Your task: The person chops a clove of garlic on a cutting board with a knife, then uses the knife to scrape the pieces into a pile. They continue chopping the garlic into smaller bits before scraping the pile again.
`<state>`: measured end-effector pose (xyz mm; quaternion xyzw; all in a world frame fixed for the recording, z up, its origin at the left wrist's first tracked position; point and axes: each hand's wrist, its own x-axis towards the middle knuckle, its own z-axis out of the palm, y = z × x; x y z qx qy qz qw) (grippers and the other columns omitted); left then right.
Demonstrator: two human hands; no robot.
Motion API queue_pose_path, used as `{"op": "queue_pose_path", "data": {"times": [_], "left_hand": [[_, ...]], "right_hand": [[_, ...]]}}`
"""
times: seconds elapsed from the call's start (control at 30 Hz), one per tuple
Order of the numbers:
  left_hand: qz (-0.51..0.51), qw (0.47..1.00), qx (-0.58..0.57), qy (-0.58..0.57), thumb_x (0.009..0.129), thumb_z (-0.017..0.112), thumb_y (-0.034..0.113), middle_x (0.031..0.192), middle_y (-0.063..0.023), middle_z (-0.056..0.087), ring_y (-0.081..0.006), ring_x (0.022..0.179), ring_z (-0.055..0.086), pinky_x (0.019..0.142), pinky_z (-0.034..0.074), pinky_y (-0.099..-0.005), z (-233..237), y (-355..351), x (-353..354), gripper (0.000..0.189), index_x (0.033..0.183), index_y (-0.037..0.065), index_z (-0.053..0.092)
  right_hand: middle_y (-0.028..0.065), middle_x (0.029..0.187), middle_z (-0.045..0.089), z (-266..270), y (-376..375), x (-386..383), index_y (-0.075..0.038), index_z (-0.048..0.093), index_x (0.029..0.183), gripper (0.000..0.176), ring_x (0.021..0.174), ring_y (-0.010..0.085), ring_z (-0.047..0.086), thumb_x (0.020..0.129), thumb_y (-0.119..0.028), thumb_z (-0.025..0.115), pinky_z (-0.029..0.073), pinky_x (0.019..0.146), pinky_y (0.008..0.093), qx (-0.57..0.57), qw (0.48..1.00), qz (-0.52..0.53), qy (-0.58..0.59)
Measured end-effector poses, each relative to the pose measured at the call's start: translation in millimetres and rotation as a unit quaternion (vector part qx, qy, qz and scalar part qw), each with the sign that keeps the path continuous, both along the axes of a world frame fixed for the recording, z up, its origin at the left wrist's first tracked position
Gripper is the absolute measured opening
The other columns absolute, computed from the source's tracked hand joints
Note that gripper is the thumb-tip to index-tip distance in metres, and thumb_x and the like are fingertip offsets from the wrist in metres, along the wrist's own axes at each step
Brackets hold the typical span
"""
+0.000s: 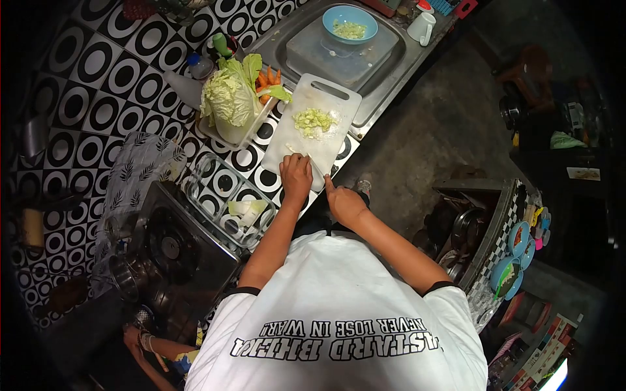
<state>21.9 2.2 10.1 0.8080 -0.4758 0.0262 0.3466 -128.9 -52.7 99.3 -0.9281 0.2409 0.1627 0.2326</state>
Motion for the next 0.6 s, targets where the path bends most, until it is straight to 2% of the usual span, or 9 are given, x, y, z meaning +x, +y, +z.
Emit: {"op": "queue_pose_path", "data": {"times": [0.3,0.6], "left_hand": [[0.01,1.0,0.01,-0.009,0.078,0.069,0.006,0.091,-0.0048,0.061,-0.0253,0.09,0.055,0.078,0.041,-0.0388,-3,-1,0,0.011,0.089,0.007,0.07],[0.013,1.0,-0.002,-0.011,0.078,0.069,0.006,0.091,-0.005,0.061,-0.0256,0.09,0.055,0.078,0.041,-0.039,-7,-1,0,0.011,0.089,0.007,0.07]], "right_hand": [[0.0232,0.084,0.069,14,-7,13,0.015,0.032,0.141,0.061,0.075,0.0323,0.07,0.084,-0.002,0.048,0.057,0.069,0.04,0.001,0.999,0.031,0.038],[0.0219,0.085,0.07,24,-14,22,0.015,0.034,0.14,0.058,0.076,0.0326,0.071,0.086,-0.003,0.047,0.058,0.067,0.0405,0.0,0.997,0.036,0.067]]}}
